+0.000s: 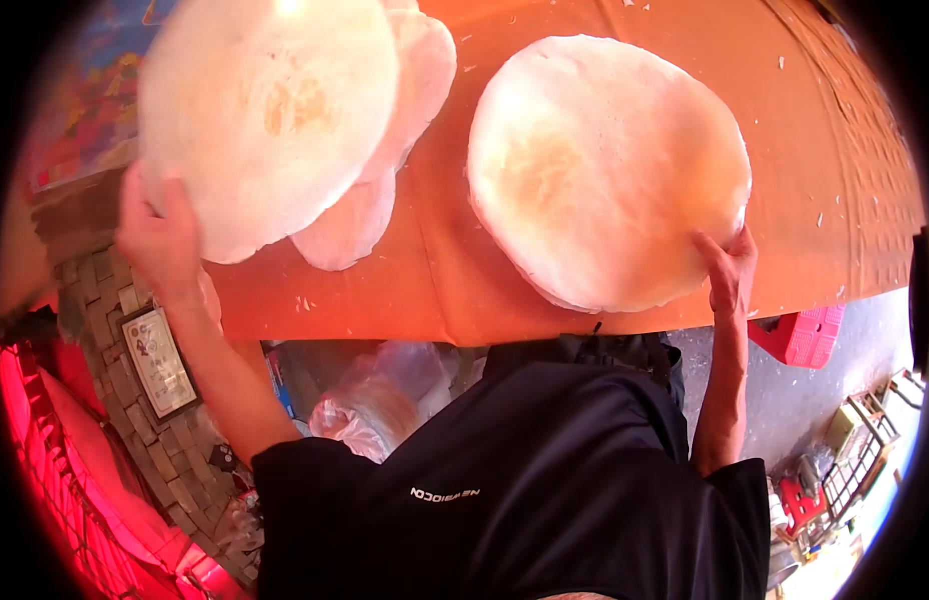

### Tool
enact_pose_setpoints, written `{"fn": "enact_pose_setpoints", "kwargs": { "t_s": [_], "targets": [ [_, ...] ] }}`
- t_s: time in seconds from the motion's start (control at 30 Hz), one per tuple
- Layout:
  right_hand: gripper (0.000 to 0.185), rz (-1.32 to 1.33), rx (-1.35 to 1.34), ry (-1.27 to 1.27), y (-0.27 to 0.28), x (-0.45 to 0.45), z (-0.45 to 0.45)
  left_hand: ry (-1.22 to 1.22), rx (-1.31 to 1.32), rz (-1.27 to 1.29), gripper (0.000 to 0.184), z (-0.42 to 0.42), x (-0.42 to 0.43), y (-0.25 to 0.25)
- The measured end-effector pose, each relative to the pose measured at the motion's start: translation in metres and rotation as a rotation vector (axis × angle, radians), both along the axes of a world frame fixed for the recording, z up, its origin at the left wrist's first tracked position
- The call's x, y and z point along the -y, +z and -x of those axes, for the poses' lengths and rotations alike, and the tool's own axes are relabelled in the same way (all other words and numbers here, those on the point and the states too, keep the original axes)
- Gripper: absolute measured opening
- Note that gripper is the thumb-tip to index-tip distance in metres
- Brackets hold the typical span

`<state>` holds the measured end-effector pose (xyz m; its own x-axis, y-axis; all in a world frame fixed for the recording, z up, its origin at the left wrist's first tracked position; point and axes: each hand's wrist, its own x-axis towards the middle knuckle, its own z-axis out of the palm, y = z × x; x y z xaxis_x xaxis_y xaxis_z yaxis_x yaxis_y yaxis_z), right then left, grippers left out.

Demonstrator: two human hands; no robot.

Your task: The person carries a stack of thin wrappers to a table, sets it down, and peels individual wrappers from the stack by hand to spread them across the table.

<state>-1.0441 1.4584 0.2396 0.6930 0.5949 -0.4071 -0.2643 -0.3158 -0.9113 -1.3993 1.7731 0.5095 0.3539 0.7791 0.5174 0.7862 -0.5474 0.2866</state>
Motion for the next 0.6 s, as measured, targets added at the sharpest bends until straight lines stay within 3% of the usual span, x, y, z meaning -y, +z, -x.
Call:
{"fn": "enact_pose_setpoints", "kwargs": {
  "t_s": [0.03,0.1,0.17,0.2,0.23,0.3,0.37,0.43,0.47,0.53,0.6],
  "targets": [
    [0.046,-0.002,-0.001,0.004,0.001,-0.001,0.001,0.080,-0.191,-0.110,0.029,0.003,0.010,-0.017],
    [0.043,-0.031,0.048,-0.028,0.003,-0.003,0.002,-0.047,-0.149,-0.050,0.032,0.019,0.018,-0.077],
    [0.041,-0.042,0.045,-0.011,0.006,-0.001,0.004,0.078,-0.465,0.529,0.043,0.007,0.041,-0.122],
    [0.038,-0.053,0.044,0.002,0.007,-0.001,0.004,-0.335,-0.329,0.389,0.051,0.007,0.051,-0.162],
    [0.038,-0.049,0.048,0.003,0.012,-0.003,0.006,-0.304,-0.438,0.427,0.058,-0.015,0.068,-0.175],
    [0.032,-0.134,-0.048,0.019,0.029,-0.011,0.016,-0.308,0.141,0.937,0.066,-0.065,0.100,-0.203],
    [0.031,-0.147,-0.134,0.056,0.045,-0.023,0.025,-0.459,0.173,0.994,0.068,-0.117,0.128,-0.204],
    [0.035,-0.142,-0.182,0.017,0.042,-0.033,0.033,-0.623,0.151,0.776,0.064,-0.163,0.157,-0.219],
    [0.038,-0.141,-0.183,0.018,0.043,-0.035,0.036,-0.650,0.162,0.794,0.064,-0.178,0.165,-0.221],
    [0.046,-0.149,-0.169,0.066,0.034,-0.034,0.030,-0.705,0.255,1.040,0.064,-0.206,0.178,-0.222],
    [0.042,-0.151,-0.193,0.017,0.032,-0.027,0.030,-0.717,0.434,1.239,0.052,-0.210,0.182,-0.233]
  ]
}}
